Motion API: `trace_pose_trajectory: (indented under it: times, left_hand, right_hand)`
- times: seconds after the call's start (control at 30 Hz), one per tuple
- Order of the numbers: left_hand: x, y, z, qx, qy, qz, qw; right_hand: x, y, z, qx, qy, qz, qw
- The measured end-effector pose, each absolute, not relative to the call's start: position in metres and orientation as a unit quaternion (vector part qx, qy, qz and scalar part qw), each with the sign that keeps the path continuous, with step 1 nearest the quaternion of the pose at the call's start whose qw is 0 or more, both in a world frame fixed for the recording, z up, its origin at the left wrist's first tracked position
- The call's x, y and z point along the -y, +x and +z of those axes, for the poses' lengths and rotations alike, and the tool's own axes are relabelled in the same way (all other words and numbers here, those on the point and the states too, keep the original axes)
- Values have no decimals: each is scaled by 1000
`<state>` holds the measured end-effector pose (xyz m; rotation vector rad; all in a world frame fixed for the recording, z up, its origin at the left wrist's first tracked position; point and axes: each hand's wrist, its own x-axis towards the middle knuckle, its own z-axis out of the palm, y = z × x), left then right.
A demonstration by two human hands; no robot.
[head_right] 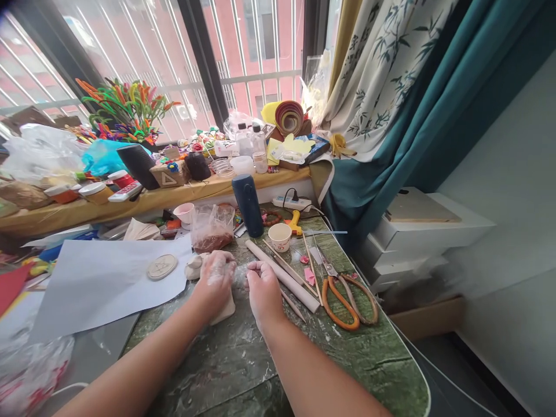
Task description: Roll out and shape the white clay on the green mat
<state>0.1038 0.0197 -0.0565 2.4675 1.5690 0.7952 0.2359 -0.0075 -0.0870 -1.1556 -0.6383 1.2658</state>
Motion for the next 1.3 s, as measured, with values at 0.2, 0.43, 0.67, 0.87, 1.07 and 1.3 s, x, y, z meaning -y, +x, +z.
trace_pose_trajectory:
  times: [0.2, 0.43, 0.67, 0.87, 1.07, 1.3]
  left_hand:
    - [-21, 98, -48, -505, 829, 219, 99]
    - [20, 69, -56, -503, 849, 112, 121]
    - [25, 64, -56, -469, 870, 115, 98]
    - [18, 56, -27, -501, 854, 84, 113]
    - [11, 48, -16, -553, 816, 32, 167]
    - [-8, 56, -13, -573, 792, -5, 209]
  right_hand:
    - [8, 235, -88, 293, -510, 535, 607]
    - [12, 236, -86, 332, -524, 510, 596]
    - [13, 235, -86, 374, -530, 493, 579]
    - [15, 235, -84, 389, -533, 484, 575]
    - [18, 234, -78, 398, -537, 470, 577]
    - [19, 233, -77, 408, -535, 466, 575]
